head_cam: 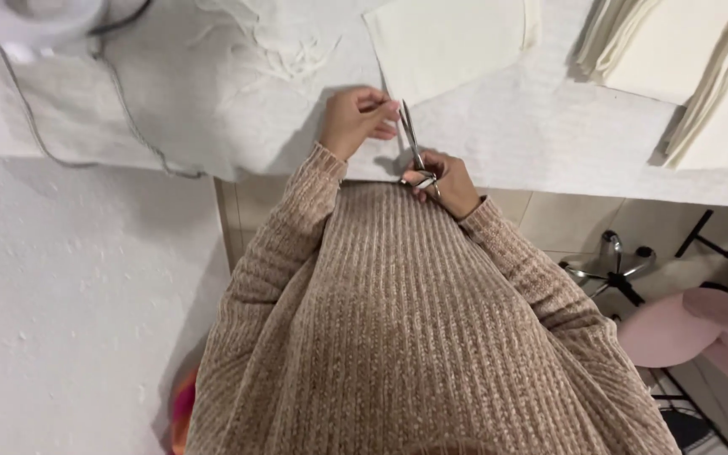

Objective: Cutting rectangular pieces of white fabric and organizing them into stacks.

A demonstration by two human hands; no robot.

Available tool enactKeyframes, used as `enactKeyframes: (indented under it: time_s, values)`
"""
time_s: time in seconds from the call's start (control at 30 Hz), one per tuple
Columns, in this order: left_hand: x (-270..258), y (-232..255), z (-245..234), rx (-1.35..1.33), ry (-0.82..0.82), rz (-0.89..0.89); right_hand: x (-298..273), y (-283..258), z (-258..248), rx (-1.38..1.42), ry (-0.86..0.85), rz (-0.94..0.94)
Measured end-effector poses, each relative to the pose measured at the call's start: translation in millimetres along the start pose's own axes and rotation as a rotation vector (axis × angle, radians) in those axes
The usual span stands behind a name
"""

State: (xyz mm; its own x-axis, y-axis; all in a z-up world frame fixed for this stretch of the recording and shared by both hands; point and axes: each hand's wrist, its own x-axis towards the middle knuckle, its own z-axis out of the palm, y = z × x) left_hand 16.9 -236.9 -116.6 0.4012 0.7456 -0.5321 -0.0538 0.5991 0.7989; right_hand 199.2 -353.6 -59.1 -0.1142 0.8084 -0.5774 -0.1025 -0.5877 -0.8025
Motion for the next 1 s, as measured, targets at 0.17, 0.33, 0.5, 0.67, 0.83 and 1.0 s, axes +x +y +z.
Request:
enactKeyframes:
  time_s: [0.17,0.33,0.5,0.67,0.83,1.0]
  values:
    - [2,2,-4,-0.044,-0.072,-0.033,8,4,1,-0.011,0.029,-0.052]
    - [5,2,-6,-0.073,-0.092,-0.076,11,7,-3,-0.035,0.042,-0.056]
    - [7,-1,-10,-0.103,-0.118,-0.079,13,6,-1,-0.063,0.02,-0.048]
    - [10,-2,-12,-0.102,-0.136,-0.098,11,-1,0,-0.077,0.019,0.001]
    - [9,0,-11,-0.115,-0.141,-0.111,9,-8,2,-0.126,0.02,-0.013]
    - [11,0,-12,-0.128,-0.151,-0.125,19,0,-4,-0.139,0.003,-0.01]
